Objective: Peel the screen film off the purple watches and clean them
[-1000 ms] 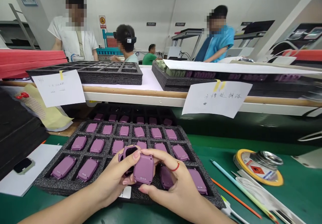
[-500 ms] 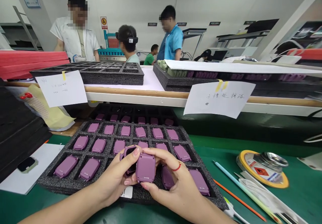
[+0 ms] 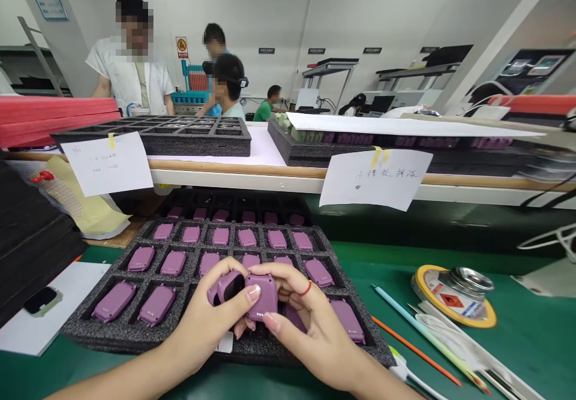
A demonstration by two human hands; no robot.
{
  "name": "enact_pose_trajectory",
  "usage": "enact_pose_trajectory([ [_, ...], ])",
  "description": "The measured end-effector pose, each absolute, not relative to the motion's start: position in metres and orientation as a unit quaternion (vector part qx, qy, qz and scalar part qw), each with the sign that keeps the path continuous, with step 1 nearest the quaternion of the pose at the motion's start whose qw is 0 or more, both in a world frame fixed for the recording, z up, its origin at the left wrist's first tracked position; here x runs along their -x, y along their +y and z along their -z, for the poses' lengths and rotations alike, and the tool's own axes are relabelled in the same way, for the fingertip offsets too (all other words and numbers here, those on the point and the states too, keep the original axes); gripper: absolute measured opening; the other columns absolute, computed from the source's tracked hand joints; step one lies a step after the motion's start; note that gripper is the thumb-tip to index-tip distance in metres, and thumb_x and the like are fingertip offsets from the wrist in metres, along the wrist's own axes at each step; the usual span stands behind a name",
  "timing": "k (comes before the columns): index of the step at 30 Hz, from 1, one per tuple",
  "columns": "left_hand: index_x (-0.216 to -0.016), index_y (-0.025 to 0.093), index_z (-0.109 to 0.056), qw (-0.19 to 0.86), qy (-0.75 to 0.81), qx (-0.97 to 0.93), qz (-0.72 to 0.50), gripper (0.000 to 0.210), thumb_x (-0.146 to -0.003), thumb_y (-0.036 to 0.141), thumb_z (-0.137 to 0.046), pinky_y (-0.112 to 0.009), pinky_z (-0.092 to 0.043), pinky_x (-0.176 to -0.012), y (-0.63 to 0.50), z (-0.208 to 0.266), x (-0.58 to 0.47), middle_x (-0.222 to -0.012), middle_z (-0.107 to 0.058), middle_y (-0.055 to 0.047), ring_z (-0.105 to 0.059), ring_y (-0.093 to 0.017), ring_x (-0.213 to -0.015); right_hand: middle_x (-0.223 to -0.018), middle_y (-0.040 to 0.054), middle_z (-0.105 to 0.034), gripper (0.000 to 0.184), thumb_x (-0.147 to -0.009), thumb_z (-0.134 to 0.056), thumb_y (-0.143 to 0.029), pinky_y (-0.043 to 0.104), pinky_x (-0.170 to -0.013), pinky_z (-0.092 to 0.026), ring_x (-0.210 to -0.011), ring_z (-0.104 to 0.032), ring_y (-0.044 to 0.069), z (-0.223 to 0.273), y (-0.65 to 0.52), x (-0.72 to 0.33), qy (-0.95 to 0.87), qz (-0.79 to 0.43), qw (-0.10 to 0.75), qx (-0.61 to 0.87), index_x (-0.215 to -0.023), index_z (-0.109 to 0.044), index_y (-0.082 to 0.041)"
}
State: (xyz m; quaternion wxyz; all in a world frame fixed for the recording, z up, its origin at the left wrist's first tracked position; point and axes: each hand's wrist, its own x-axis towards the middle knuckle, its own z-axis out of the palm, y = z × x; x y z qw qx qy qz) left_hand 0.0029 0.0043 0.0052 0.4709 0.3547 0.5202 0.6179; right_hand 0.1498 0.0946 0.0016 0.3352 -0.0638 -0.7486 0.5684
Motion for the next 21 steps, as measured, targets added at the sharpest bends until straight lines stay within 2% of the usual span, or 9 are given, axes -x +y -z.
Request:
enact_pose_trajectory([
  [2, -0.083, 0.022, -0.053, 0.449, 0.539, -0.380, -0.604, 0.036, -0.081, 0.049, -0.077, -0.017, -0.040, -0.044, 0.0034, -0.0051, -0.0032, -0.058, -0.056, 0.006, -0.050, -0.009, -0.050, -0.090, 0.0037, -0.073, 0.025, -0.096, -0.060, -0.027, 0.029, -0.072, -0.061, -0.076, -0.074, 0.016, 0.0006, 0.0958, -0.1499, -0.736, -0.579, 0.342, 0.073, -0.120, -0.060, -0.021],
  [4, -0.083, 0.022, -0.052, 0.442, 0.545, -0.398, -0.591, 0.034, -0.083, 0.048, -0.075, -0.017, -0.042, -0.045, 0.0024, -0.0056, -0.0036, -0.057, -0.057, 0.006, -0.051, -0.009, -0.049, -0.086, 0.0034, -0.073, 0.023, -0.099, -0.057, -0.035, 0.029, -0.069, -0.060, -0.074, -0.073, 0.016, 0.0028, 0.0976, -0.1494, -0.734, -0.573, 0.355, 0.088, -0.116, -0.064, -0.021],
  [8, -0.087, 0.022, -0.053, 0.458, 0.548, -0.392, -0.580, 0.038, -0.080, 0.051, -0.077, -0.017, -0.040, -0.044, 0.0012, -0.0055, -0.0038, -0.053, -0.058, 0.006, -0.052, -0.009, -0.046, -0.085, 0.0039, -0.074, 0.032, -0.102, -0.051, -0.044, 0.023, -0.061, -0.057, -0.072, -0.070, 0.015, 0.0013, 0.1013, -0.1487, -0.742, -0.544, 0.370, 0.127, -0.101, -0.073, -0.022],
  [11, -0.085, 0.022, -0.053, 0.462, 0.547, -0.384, -0.583, 0.039, -0.079, 0.052, -0.078, -0.016, -0.036, -0.042, 0.0017, -0.0052, -0.0035, -0.052, -0.058, 0.006, -0.052, -0.009, -0.045, -0.079, 0.0024, -0.073, 0.038, -0.104, -0.044, -0.045, 0.021, -0.055, -0.055, -0.062, -0.067, 0.013, -0.0021, 0.1016, -0.1493, -0.740, -0.551, 0.363, 0.132, -0.100, -0.074, -0.022],
  [12, -0.084, 0.022, -0.053, 0.463, 0.547, -0.380, -0.585, 0.040, -0.078, 0.052, -0.078, -0.015, -0.035, -0.042, 0.0022, -0.0054, -0.0035, -0.052, -0.058, 0.006, -0.051, -0.008, -0.044, -0.081, 0.0021, -0.073, 0.034, -0.103, -0.046, -0.044, 0.022, -0.058, -0.056, -0.064, -0.067, 0.013, -0.0025, 0.1010, -0.1496, -0.743, -0.549, 0.363, 0.124, -0.104, -0.074, -0.023],
  [14, -0.081, 0.022, -0.051, 0.467, 0.546, -0.360, -0.595, 0.043, -0.075, 0.054, -0.080, -0.014, -0.030, -0.040, 0.0035, -0.0064, -0.0039, -0.051, -0.056, 0.007, -0.046, -0.006, -0.041, -0.089, 0.0016, -0.074, 0.025, -0.095, -0.064, -0.038, 0.024, -0.069, -0.058, -0.075, -0.070, 0.015, -0.0019, 0.0990, -0.1496, -0.757, -0.533, 0.360, 0.112, -0.114, -0.070, -0.024],
  [16, -0.078, 0.021, -0.050, 0.480, 0.544, -0.330, -0.604, 0.049, -0.070, 0.057, -0.083, -0.014, -0.026, -0.039, 0.0052, -0.0083, -0.0047, -0.050, -0.052, 0.009, -0.040, -0.004, -0.039, -0.097, 0.0012, -0.075, 0.043, -0.079, -0.080, -0.025, 0.026, -0.076, -0.059, -0.083, -0.071, 0.016, -0.0001, 0.0972, -0.1489, -0.769, -0.525, 0.345, 0.117, -0.119, -0.065, -0.024],
  [18, -0.079, 0.020, -0.053, 0.492, 0.534, -0.297, -0.621, 0.051, -0.065, 0.056, -0.087, -0.014, -0.025, -0.040, 0.0070, -0.0106, -0.0052, -0.050, -0.050, 0.009, -0.038, -0.004, -0.041, -0.098, 0.0008, -0.075, 0.052, -0.071, -0.082, -0.016, 0.027, -0.077, -0.059, -0.084, -0.073, 0.017, 0.0010, 0.0973, -0.1480, -0.772, -0.525, 0.330, 0.139, -0.119, -0.063, -0.024],
  [21, -0.083, 0.019, -0.059, 0.502, 0.499, -0.262, -0.656, 0.041, -0.073, 0.050, -0.084, -0.014, -0.029, -0.046, 0.0090, -0.0144, -0.0045, -0.055, -0.052, 0.007, -0.038, -0.003, -0.047, -0.099, 0.0023, -0.074, 0.046, -0.073, -0.078, -0.018, 0.030, -0.078, -0.060, -0.081, -0.072, 0.017, -0.0007, 0.1027, -0.1481, -0.785, -0.472, 0.355, 0.186, -0.117, -0.063, -0.023],
])
